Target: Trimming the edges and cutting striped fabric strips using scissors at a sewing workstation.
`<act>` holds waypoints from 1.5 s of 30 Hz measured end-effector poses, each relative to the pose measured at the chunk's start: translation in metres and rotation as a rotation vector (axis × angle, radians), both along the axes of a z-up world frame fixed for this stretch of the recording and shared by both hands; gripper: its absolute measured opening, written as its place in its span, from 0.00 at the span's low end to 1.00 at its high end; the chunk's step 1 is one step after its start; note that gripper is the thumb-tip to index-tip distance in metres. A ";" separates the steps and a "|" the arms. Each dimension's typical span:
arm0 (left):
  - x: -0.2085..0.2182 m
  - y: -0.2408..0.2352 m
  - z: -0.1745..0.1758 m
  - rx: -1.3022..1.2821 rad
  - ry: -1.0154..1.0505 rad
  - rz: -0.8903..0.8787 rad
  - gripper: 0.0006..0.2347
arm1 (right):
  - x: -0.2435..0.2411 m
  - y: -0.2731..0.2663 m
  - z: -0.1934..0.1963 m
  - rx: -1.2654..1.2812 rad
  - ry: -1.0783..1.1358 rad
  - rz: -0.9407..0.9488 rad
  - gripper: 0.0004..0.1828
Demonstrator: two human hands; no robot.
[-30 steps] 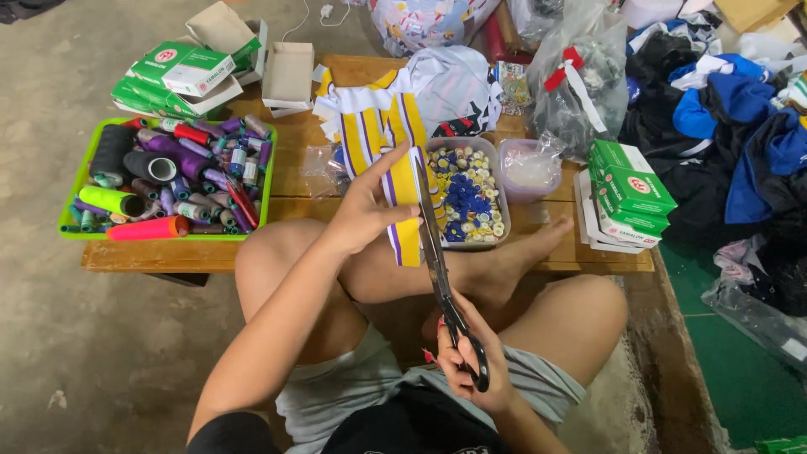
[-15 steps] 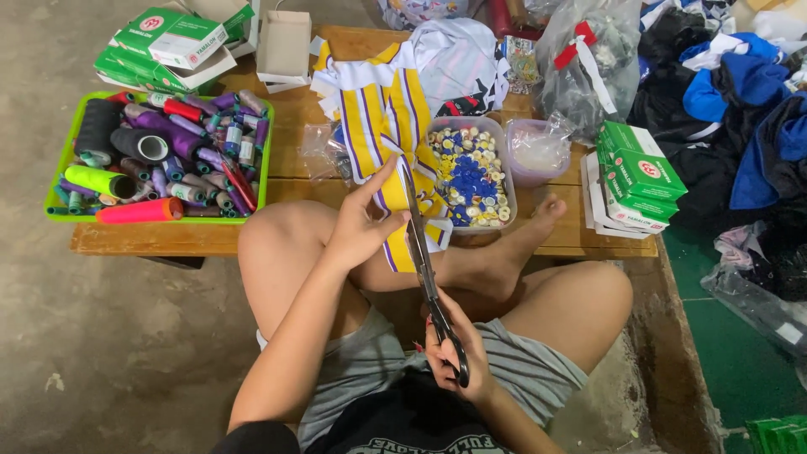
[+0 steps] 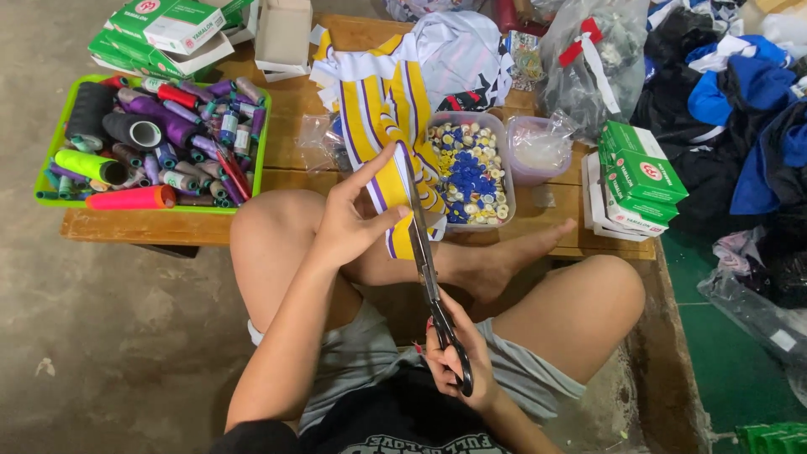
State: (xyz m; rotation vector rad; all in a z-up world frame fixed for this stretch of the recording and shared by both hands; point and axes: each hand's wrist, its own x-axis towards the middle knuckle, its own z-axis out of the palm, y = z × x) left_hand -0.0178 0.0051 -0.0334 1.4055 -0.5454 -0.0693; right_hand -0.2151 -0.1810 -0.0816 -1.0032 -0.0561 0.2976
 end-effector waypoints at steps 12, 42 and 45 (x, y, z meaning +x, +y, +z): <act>0.001 0.004 0.016 0.087 -0.062 -0.053 0.33 | -0.010 -0.004 0.003 -0.005 -0.005 0.001 0.57; -0.002 -0.002 0.000 -0.068 -0.121 -0.190 0.37 | -0.012 0.006 -0.003 0.045 -0.074 -0.054 0.55; -0.005 0.000 0.005 -0.105 -0.083 -0.227 0.37 | -0.011 0.008 0.004 0.033 -0.071 -0.047 0.58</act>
